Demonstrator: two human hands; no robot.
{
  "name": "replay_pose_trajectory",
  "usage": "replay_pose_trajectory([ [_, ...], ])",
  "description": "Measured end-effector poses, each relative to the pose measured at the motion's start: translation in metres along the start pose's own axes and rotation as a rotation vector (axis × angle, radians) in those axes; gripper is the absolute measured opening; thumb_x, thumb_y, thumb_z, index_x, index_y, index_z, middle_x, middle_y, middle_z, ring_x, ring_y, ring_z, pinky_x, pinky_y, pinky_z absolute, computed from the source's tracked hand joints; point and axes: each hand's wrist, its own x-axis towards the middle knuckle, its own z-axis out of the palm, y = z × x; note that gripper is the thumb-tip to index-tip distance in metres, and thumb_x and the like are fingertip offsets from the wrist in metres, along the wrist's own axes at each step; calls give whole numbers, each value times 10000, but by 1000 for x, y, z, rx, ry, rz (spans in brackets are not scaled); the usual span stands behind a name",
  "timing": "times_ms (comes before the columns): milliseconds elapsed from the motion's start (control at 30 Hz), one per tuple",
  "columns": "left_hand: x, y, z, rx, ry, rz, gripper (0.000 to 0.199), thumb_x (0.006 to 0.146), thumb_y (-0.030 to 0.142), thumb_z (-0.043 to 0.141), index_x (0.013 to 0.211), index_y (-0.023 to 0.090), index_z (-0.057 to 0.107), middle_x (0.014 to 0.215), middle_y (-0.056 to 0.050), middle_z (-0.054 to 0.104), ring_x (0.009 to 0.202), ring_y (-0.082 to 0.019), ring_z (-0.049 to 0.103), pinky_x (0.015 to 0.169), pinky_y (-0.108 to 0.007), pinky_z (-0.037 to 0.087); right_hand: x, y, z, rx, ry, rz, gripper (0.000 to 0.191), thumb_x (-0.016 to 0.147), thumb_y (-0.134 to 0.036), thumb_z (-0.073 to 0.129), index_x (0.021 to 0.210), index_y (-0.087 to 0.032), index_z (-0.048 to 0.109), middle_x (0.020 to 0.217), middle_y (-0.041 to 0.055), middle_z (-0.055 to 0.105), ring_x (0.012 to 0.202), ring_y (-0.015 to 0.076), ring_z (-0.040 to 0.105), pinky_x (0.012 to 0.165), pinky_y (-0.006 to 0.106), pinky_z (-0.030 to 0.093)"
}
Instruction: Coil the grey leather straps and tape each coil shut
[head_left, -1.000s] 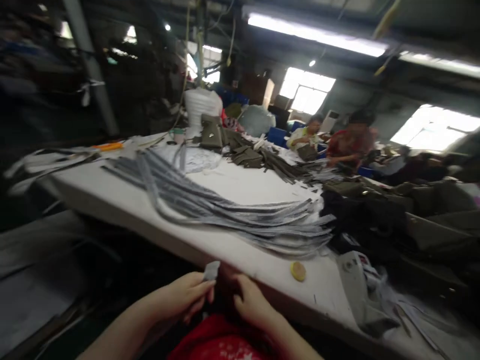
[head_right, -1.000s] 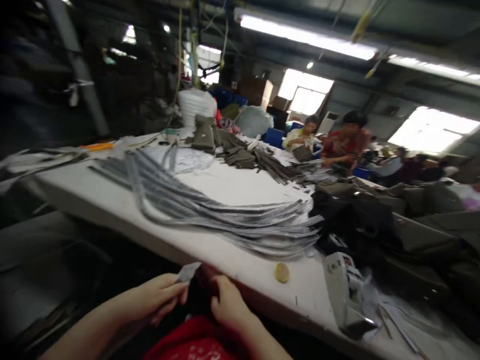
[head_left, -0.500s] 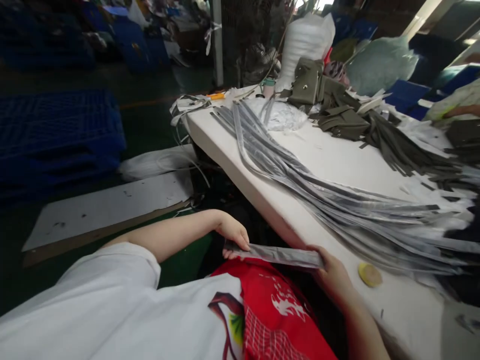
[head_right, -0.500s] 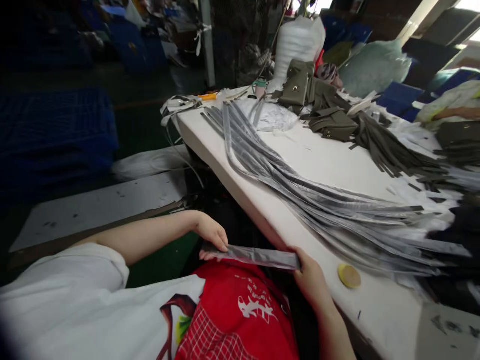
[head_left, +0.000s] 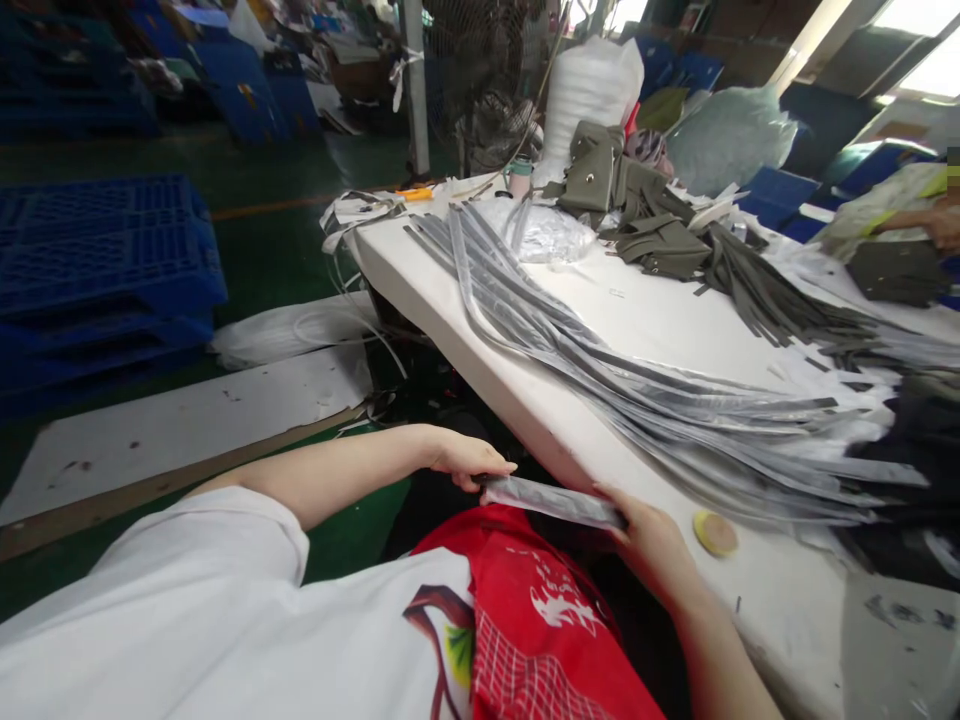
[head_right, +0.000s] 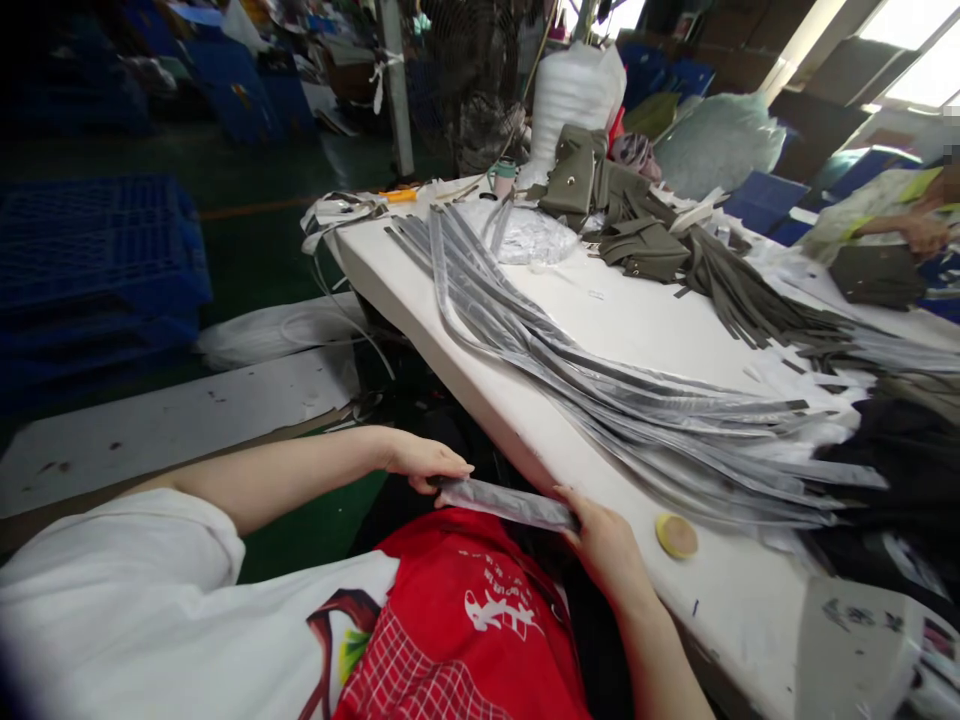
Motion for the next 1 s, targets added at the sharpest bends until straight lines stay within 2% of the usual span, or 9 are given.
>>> replay_pose_trajectory([
  [133, -2, 8, 1, -18, -9, -16, 600, 819, 744, 461, 780, 171, 635, 651, -51, 662, 348, -58, 227, 354, -238, 69, -1, 0, -7, 7, -7, 49, 515, 764, -164, 589, 1273, -242, 593, 1208, 56, 682, 1084, 270, 654, 948, 393, 507],
  [300, -10, 11, 3, -50, -109, 42, 458, 833, 607, 583, 818, 165, 704, 517, -26, 593, 320, -66, 183, 350, -259, 34, 0, 8, -13, 65, -3, 84, 499, 751, -176, 585, 1241, -264, 624, 1161, 45, 703, 1050, 276, 662, 926, 391, 505],
  [467, -25, 45, 12, -319, -108, 330, 365, 894, 449, 578, 794, 118, 694, 392, 46, 397, 322, -60, 213, 338, -207, 139, 8, -20, -6, 283, -65, 8, 318, 866, -282, 503, 1119, -246, 693, 1111, 66, 717, 1022, 270, 662, 899, 383, 499],
  [600, -10, 96, 17, -592, 164, 785, 270, 883, 330, 610, 1046, 120, 656, 654, 5, 594, 496, -68, 504, 519, -176, 435, 8, -89, 1, 592, -190, -116, 281, 905, -357, 506, 1006, -208, 722, 978, 59, 731, 929, 236, 668, 841, 331, 506],
  [700, 9, 119, 21, -372, 539, 1000, 336, 902, 387, 572, 1139, 150, 595, 991, -80, 678, 953, -181, 627, 908, -310, 462, 5, -118, -12, 774, -168, -145, 366, 908, -461, 509, 875, -176, 736, 810, 53, 707, 742, 183, 649, 671, 261, 501],
  [767, 16, 121, 29, 56, 694, 954, 339, 925, 448, 503, 1054, 156, 615, 953, -88, 675, 988, -218, 596, 951, -341, 418, 9, -112, -32, 902, -32, -141, 503, 909, -546, 466, 726, -149, 715, 599, 41, 631, 547, 140, 569, 521, 228, 431],
  [867, 16, 110, 47, 565, 603, 811, 434, 967, 494, 353, 877, 170, 629, 774, -51, 609, 779, -193, 552, 810, -315, 440, 27, -81, -68, 995, 192, -58, 626, 900, -604, 412, 505, -152, 590, 388, 2, 440, 370, 96, 381, 405, 228, 293],
  [933, 16, 99, 57, 567, 511, 754, 490, 961, 544, 331, 818, 173, 616, 692, -24, 553, 638, -156, 489, 654, -277, 431, 40, -60, -86, 915, 290, 53, 547, 867, -574, 461, 532, -157, 572, 417, 3, 463, 385, 108, 406, 412, 235, 319],
  [1000, 20, 88, 60, 367, 469, 648, 568, 897, 666, 376, 730, 175, 608, 527, 23, 434, 472, -118, 364, 478, -251, 347, 46, -50, -95, 749, 425, 85, 323, 802, -448, 569, 751, -138, 646, 636, 50, 623, 582, 161, 572, 553, 264, 457],
])
